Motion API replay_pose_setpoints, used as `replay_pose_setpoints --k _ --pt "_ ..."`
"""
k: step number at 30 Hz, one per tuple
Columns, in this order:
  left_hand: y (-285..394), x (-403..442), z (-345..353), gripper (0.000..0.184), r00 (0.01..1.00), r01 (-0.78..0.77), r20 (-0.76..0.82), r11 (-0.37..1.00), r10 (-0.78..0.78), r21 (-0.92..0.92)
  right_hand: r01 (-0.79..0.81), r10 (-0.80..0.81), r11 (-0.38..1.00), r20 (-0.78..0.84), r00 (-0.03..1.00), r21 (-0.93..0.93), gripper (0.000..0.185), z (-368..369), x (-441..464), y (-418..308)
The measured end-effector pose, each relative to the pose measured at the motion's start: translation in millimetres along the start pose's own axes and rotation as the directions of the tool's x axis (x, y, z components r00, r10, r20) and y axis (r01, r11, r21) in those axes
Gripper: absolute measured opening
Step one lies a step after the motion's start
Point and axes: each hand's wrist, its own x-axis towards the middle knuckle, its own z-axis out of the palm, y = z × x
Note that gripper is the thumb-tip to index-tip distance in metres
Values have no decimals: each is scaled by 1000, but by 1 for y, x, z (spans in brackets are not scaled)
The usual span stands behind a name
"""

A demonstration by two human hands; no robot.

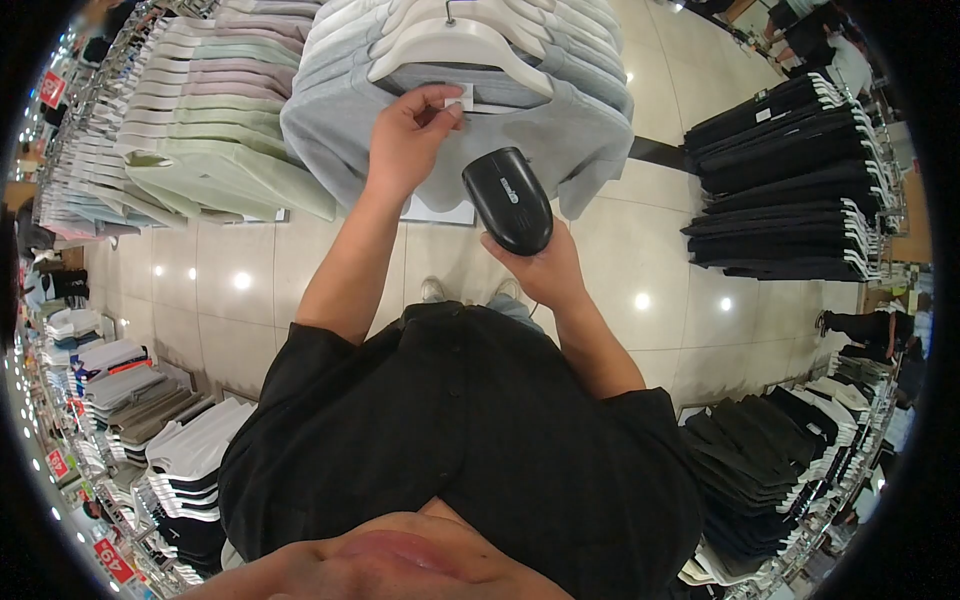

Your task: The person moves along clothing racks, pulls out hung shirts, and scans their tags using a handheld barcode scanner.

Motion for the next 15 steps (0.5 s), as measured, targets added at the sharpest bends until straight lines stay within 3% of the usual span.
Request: replay_pose_setpoints --k 4,7,15 --pt "3 1 0 21 999 43 0 989 -44 -142 -1 1 1000 7 1000 -10 36 -1 0 1" --pt "-3 0 1 21 1000 -17 -4 1000 18 24 4 -4 1000 2 1000 -1 35 0 0 4" --pt "5 0 2 22 998 55 3 994 -55 -91 8 -8 1000 2 1000 3 34 1 -2 -3"
